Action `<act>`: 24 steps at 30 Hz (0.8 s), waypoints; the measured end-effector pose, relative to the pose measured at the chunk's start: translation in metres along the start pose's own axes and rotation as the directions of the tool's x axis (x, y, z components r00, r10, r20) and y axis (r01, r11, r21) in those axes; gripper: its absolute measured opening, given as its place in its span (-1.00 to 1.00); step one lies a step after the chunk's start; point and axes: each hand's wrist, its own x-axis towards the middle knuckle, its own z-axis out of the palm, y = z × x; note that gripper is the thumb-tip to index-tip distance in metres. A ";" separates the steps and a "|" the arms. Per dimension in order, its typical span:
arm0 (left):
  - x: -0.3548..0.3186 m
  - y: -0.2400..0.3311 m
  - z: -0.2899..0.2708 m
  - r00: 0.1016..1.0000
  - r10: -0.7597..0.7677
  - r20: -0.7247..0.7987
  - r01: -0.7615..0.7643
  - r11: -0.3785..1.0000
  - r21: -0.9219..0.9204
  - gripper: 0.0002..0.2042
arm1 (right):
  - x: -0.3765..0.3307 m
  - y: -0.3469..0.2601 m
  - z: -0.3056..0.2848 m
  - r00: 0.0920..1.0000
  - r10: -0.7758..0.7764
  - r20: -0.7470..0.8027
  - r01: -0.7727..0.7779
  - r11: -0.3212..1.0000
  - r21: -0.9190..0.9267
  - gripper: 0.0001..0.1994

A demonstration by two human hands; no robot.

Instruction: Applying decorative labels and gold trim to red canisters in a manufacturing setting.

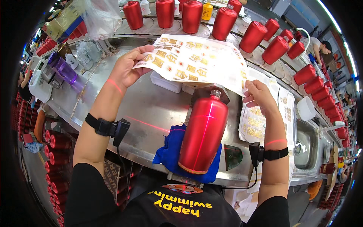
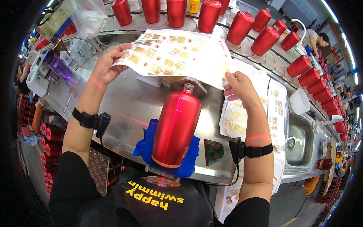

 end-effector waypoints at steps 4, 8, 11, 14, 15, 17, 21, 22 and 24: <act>-0.003 0.014 0.006 0.989 -0.115 0.091 0.098 0.979 0.177 -0.66 | -0.002 0.003 0.006 0.996 0.027 0.081 -0.048 0.962 0.267 -0.67; 0.000 0.021 0.004 0.981 -0.178 0.079 0.146 0.939 0.311 -0.62 | -0.002 -0.006 0.013 0.998 -0.066 0.014 0.056 0.916 0.397 -0.67; 0.003 0.025 0.016 0.987 -0.132 0.095 0.094 0.939 0.331 -0.60 | 0.007 -0.023 0.008 0.986 -0.163 -0.043 0.169 0.954 0.248 -0.65; 0.005 0.039 0.039 0.996 -0.044 0.076 0.010 0.917 0.398 -0.53 | 0.012 -0.051 -0.004 0.936 -0.334 -0.115 0.343 0.937 0.071 -0.67; 0.005 0.042 0.045 0.996 -0.007 0.094 -0.032 0.912 0.409 -0.52 | 0.017 -0.059 -0.011 0.906 -0.402 -0.131 0.407 0.913 0.020 -0.68; 0.014 0.044 0.046 0.988 0.039 0.152 -0.092 0.929 0.359 -0.51 | 0.026 -0.070 -0.024 0.845 -0.501 -0.184 0.504 0.863 -0.034 -0.69; 0.019 0.024 0.041 0.966 0.058 0.252 -0.140 0.935 0.324 -0.49 | 0.027 -0.057 -0.031 0.825 -0.483 -0.293 0.467 0.875 -0.126 -0.75; 0.016 0.012 0.044 0.977 0.022 0.211 -0.090 0.944 0.317 -0.48 | 0.035 -0.040 -0.034 0.825 -0.495 -0.275 0.461 0.869 -0.181 -0.74; 0.019 -0.019 0.032 0.984 0.007 0.180 -0.081 0.912 0.403 -0.47 | 0.046 0.001 -0.034 0.867 -0.465 -0.180 0.438 0.883 -0.170 -0.74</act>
